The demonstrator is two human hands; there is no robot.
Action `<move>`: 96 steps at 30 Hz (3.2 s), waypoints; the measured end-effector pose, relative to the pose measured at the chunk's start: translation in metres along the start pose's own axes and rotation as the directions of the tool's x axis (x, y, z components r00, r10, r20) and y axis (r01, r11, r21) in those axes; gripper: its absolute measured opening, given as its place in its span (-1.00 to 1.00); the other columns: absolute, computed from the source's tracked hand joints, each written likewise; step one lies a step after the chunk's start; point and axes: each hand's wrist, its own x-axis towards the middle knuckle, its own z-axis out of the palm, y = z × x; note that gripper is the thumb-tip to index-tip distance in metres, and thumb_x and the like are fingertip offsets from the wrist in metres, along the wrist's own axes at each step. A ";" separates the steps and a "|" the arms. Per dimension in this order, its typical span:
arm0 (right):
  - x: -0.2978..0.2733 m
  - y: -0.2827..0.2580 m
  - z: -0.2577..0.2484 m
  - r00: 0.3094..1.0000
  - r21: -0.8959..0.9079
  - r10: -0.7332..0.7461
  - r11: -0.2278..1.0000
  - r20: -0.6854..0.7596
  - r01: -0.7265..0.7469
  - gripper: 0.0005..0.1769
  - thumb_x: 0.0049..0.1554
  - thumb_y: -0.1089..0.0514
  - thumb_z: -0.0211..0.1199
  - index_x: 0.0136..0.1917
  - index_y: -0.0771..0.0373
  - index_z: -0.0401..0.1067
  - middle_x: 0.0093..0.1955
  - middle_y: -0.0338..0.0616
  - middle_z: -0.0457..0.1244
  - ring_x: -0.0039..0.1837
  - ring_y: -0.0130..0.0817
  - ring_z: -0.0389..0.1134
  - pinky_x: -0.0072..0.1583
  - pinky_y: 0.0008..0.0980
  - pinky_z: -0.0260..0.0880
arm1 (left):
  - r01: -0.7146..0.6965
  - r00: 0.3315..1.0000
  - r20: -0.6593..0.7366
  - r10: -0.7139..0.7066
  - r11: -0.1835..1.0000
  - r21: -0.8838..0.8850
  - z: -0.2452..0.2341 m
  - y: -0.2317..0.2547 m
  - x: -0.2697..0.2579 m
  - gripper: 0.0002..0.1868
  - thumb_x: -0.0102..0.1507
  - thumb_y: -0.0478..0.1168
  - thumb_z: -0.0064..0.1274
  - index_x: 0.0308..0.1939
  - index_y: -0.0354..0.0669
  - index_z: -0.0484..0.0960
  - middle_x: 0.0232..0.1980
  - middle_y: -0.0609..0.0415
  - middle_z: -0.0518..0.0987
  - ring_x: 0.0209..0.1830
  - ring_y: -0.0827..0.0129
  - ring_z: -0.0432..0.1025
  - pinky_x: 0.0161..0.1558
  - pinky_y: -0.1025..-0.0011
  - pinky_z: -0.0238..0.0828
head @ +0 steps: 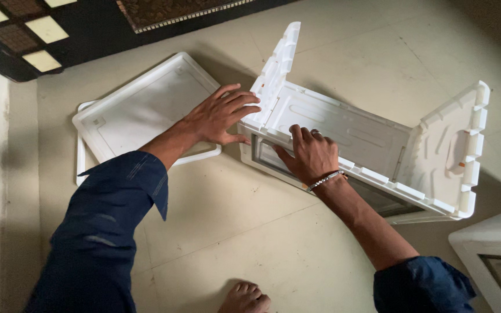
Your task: The person assembles a white plastic cooler by unfolding its sides, inserting a handle, and securing the lid. They repeat the process with a second cooler, handling the body, lid, and handle components.
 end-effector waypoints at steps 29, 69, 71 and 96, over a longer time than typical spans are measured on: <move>-0.107 0.172 -0.117 0.937 -0.324 0.265 0.887 -0.227 -0.329 -0.65 0.11 -0.22 0.44 -0.07 0.08 0.63 0.42 0.01 0.20 0.42 0.03 0.29 0.21 0.00 0.35 | -0.166 0.985 -0.112 0.133 0.908 -0.383 0.055 0.193 0.194 -0.30 0.15 0.29 0.13 0.04 -0.28 0.61 -0.04 -0.06 0.62 0.00 0.16 0.52 -0.06 0.14 0.42; -0.153 0.186 -0.116 0.480 0.088 0.791 0.485 0.379 -0.870 -0.66 0.28 -0.10 0.18 0.00 0.15 0.62 -0.35 -0.16 0.45 -0.31 -0.43 0.50 -0.14 -0.30 0.52 | -0.213 0.977 -0.112 0.181 0.828 -0.519 0.091 0.256 0.243 -0.71 0.17 -0.12 0.16 -0.54 -0.26 0.60 -0.60 -0.15 0.56 -0.57 0.09 0.55 -0.52 0.13 0.46; -0.153 0.189 -0.116 0.493 0.027 0.787 0.521 0.371 -0.853 -0.60 0.31 -0.17 0.11 0.01 0.10 0.62 -0.36 -0.19 0.44 -0.29 -0.40 0.50 -0.14 -0.24 0.51 | -0.172 0.984 -0.042 0.175 0.839 -0.516 0.086 0.256 0.244 -0.66 0.22 -0.08 0.16 -0.51 -0.28 0.61 -0.56 -0.15 0.58 -0.54 0.10 0.57 -0.53 0.12 0.46; -0.104 0.221 -0.073 0.671 -0.104 0.740 0.672 0.046 -0.734 -0.02 0.19 -0.45 0.22 0.59 0.22 0.08 0.32 0.26 0.23 0.22 0.16 0.37 0.08 0.16 0.46 | 0.457 0.854 -0.232 -0.465 0.885 -0.089 0.053 0.030 0.160 -0.79 0.13 -0.12 0.29 -0.17 0.04 0.76 0.20 0.02 0.56 0.33 0.05 0.29 0.22 -0.02 0.25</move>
